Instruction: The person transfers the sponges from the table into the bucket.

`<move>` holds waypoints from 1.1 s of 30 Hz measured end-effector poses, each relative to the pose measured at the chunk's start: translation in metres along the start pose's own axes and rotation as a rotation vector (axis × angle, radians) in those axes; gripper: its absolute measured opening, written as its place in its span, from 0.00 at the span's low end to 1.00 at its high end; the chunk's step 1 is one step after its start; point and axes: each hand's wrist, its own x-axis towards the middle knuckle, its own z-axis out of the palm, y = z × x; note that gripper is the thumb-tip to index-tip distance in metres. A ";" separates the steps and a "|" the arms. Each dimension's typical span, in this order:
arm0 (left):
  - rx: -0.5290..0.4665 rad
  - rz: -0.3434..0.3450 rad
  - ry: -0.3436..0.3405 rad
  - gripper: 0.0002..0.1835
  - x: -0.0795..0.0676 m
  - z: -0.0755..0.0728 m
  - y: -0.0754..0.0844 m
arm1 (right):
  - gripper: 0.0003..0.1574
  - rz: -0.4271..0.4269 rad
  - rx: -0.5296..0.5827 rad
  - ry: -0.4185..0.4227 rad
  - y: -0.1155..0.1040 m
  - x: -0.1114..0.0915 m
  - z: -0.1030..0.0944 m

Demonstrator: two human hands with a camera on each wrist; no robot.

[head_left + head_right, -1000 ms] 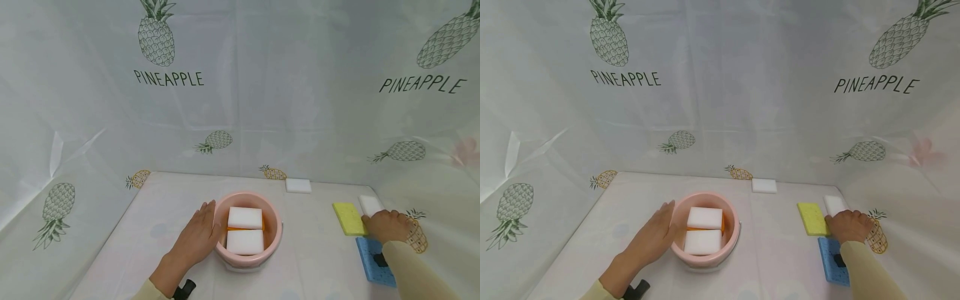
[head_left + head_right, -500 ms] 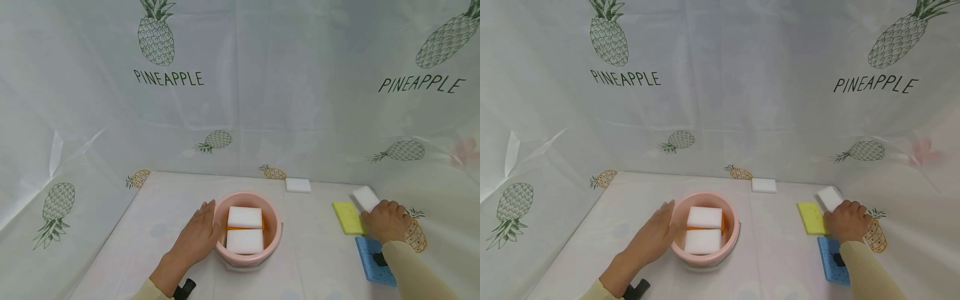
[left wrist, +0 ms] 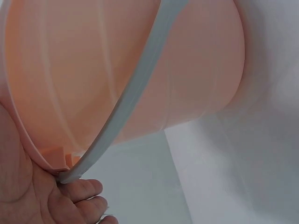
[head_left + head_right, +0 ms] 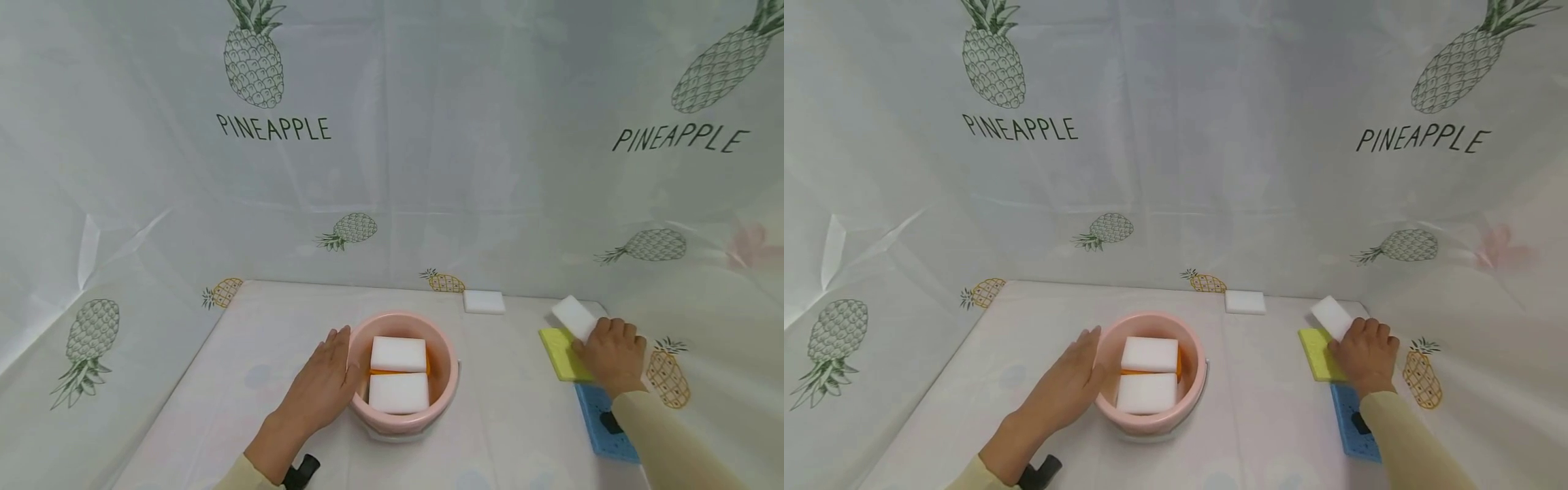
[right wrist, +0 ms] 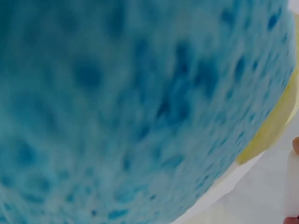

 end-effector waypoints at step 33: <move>0.091 0.026 0.025 0.34 0.001 -0.002 0.001 | 0.39 -0.501 0.313 0.198 -0.202 -0.019 -0.121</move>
